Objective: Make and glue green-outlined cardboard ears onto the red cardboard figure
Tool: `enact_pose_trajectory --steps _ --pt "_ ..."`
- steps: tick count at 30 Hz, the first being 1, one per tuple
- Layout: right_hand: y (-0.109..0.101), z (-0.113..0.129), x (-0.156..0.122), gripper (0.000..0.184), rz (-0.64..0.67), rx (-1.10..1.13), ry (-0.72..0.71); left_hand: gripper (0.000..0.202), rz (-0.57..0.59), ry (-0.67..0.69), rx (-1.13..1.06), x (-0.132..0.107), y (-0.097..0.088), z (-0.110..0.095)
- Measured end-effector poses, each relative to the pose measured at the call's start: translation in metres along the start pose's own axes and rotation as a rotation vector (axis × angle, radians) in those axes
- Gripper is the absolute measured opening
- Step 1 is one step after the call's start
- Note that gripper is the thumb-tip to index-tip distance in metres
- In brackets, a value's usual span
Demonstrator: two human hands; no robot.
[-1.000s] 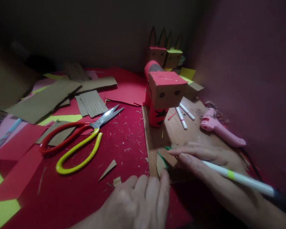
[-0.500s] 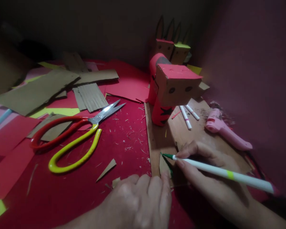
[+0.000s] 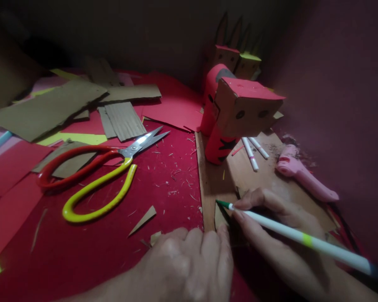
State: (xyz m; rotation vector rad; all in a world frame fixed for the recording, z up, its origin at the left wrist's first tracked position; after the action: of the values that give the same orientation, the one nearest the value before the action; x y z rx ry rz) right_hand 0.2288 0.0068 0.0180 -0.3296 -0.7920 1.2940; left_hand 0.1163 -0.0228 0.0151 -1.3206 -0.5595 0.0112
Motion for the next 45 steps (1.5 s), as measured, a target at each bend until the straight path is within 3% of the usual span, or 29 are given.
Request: enact_pose_trajectory --steps 7,11,15,21,28,34,40,45 --pt "-0.002 0.006 0.0 0.008 -0.024 -0.06 -0.072 0.036 0.034 0.018 -0.008 0.0 0.001 0.0" --pt "-0.001 0.0 -0.001 0.01 -0.001 -0.003 -0.02 0.036 0.056 0.011 -0.013 0.0 0.001 0.001" --pt "0.002 -0.004 -0.002 0.01 0.019 0.029 0.044 0.033 0.007 -0.004 -0.02 0.0 0.0 0.001" --pt "0.002 -0.004 -0.002 0.01 0.005 0.046 0.046 0.033 -0.004 -0.003 -0.019 0.001 0.001 0.001" --pt "0.002 -0.002 0.0 0.011 0.086 0.044 0.037 0.032 -0.092 0.009 -0.005 -0.001 0.0 0.0" --pt "0.0 -0.005 0.0 0.011 0.022 0.069 0.081 0.032 -0.073 -0.002 -0.016 -0.001 0.0 0.003" --pt "0.005 -0.011 -0.006 0.008 0.039 0.109 0.084 0.034 0.034 -0.015 0.026 -0.001 0.001 0.003" --pt "0.006 -0.013 -0.005 0.009 0.049 0.124 0.089 0.033 0.03 0.007 0.015 -0.003 -0.001 0.002"
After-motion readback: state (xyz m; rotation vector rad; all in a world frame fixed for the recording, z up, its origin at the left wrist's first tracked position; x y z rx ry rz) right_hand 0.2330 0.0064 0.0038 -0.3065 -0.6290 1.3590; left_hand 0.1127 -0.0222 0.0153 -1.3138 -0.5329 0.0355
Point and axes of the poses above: each hand's wrist, its own x-axis towards the middle knuckle, its own y-axis out of the palm, z = x × y, the point moved 8 cm from there along x, towards the middle knuckle, and after that the axes turned 10 degrees about -y, right-handed, at the moved point
